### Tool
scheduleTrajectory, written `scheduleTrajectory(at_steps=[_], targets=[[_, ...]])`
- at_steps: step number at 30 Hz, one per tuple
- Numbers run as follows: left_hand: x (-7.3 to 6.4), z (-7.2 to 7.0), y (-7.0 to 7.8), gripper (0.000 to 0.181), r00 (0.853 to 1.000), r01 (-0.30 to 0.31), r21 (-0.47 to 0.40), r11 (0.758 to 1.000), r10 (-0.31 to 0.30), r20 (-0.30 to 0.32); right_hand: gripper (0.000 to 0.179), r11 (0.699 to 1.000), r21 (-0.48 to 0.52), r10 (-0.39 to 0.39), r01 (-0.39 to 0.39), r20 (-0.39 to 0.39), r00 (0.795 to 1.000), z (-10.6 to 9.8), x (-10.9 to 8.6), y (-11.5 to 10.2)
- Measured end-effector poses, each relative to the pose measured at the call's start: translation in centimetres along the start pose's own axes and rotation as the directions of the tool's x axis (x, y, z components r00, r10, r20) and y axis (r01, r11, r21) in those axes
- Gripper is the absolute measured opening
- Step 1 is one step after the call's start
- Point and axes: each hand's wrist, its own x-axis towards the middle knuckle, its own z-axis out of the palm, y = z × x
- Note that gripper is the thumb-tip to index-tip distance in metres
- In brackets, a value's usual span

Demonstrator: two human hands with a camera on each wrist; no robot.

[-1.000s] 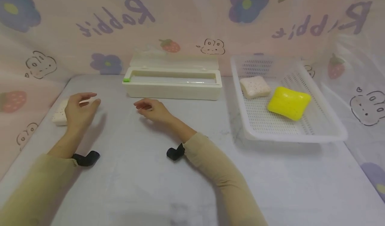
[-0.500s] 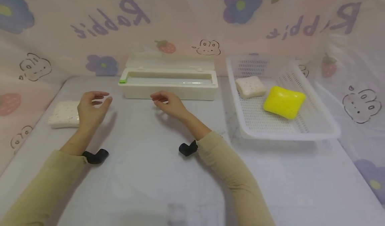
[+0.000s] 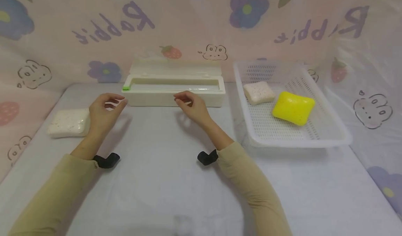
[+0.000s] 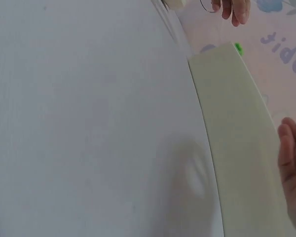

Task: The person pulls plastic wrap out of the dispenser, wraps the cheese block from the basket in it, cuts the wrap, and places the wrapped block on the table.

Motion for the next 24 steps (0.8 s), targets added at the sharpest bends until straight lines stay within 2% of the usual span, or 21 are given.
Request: scheduleTrajectory(at_steps=[3,5,9,12,15,19,21,24], targets=[[0.2,0.4,0.2,0.018,0.999,-0.033,-0.022,0.999,0.033,0.029,0.023,1.000,-0.001,-0.008,0.008,-0.107,0.994,-0.9,-0.2,0.2],[0.4,0.7,0.4,0.018,0.997,-0.059,-0.019,0.998,0.060,0.047,0.021,1.000,-0.016,-0.023,0.021,-0.192,0.981,-1.5,-0.3,0.3],[0.9,1.2,0.5,0.021,0.993,-0.100,0.023,0.995,0.098,0.072,0.019,0.994,-0.084,-0.090,0.063,-0.361,0.928,-2.6,-0.4,0.8],[1.3,1.6,0.5,0.022,0.990,-0.123,0.060,0.991,0.118,0.078,0.018,0.986,-0.146,-0.138,0.082,-0.433,0.891,-3.3,-0.5,1.2],[1.6,1.9,0.5,0.023,0.988,-0.136,0.085,0.987,0.129,0.082,0.017,0.974,-0.204,-0.181,0.094,-0.463,0.868,-3.9,-0.6,1.7],[1.9,2.3,0.2,0.023,0.984,-0.156,0.099,0.983,0.146,0.106,0.018,0.950,-0.301,-0.229,0.087,-0.477,0.849,-4.5,-0.8,2.3],[2.0,2.5,0.0,0.023,0.980,-0.173,0.100,0.980,0.162,0.114,0.020,0.937,-0.341,-0.234,0.069,-0.473,0.849,-4.8,-0.9,2.6],[2.1,2.7,-0.2,0.025,0.976,-0.191,0.114,0.975,0.176,0.130,0.025,0.926,-0.376,-0.205,0.022,-0.453,0.868,-5.2,-1.0,3.1]])
